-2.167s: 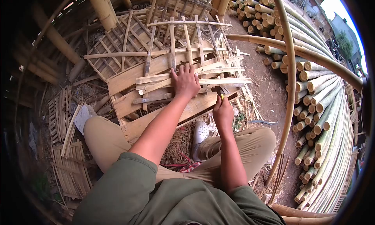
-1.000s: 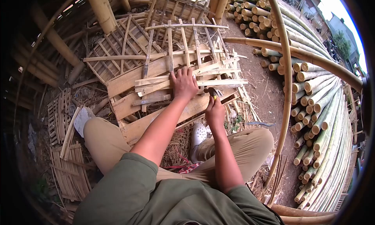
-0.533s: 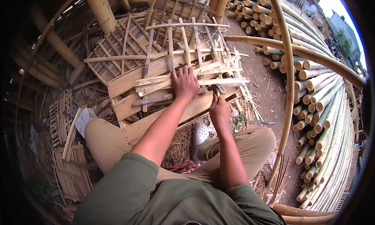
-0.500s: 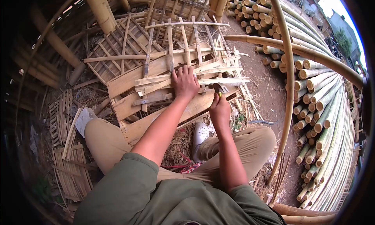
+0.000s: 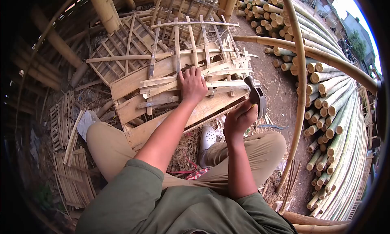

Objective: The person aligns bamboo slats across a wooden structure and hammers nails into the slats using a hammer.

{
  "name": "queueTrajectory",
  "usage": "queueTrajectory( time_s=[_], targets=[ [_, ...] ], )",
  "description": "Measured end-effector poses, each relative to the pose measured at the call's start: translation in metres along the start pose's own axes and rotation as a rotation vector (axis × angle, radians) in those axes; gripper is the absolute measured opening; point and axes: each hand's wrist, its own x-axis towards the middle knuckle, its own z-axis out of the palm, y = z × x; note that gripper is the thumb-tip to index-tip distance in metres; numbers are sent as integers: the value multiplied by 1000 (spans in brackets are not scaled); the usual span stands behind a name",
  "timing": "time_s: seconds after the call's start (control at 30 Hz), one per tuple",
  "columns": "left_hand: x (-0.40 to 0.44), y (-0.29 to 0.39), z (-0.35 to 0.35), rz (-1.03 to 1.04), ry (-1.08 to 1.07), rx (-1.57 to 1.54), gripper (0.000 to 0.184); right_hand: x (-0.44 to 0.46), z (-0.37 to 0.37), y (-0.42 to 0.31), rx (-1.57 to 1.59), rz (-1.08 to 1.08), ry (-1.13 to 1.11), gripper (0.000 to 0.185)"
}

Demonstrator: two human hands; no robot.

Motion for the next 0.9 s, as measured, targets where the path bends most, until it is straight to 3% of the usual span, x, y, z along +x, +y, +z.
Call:
queueTrajectory(
  time_s=[0.07,0.1,0.13,0.17,0.37,0.5,0.53,0.6,0.63,0.7,0.77,0.83,0.9],
  targets=[
    [2,-3,11,-1,51,0,37,-29,34,54,-208,110,-336,32],
    [0,-2,13,0,103,-1,37,-38,41,55,-431,287,-586,34],
    [-1,-2,13,8,106,2,37,-36,42,60,-300,255,-518,38],
    [2,-2,13,25,121,-7,37,-30,37,67,-408,204,-582,38],
    [1,-1,7,15,66,-41,40,-22,27,57,-185,278,-416,35],
    [-1,0,8,11,100,-17,35,-28,32,63,-375,143,-613,33],
    [-1,0,7,5,72,-25,35,-26,31,59,-375,143,-609,33],
    [3,-1,7,-1,47,-33,35,-17,24,42,-124,183,-371,31],
    [3,-1,7,7,57,-43,35,-7,18,21,27,83,-219,27],
    [-2,-1,7,4,54,-52,35,4,3,-10,80,74,-73,26],
    [0,1,4,-3,45,-62,36,-6,8,5,51,51,10,28],
    [2,-1,8,-10,35,-60,37,-29,31,43,-498,110,-671,32],
    [4,-6,22,53,295,-117,35,-40,42,63,-351,219,-616,36]
  ],
)
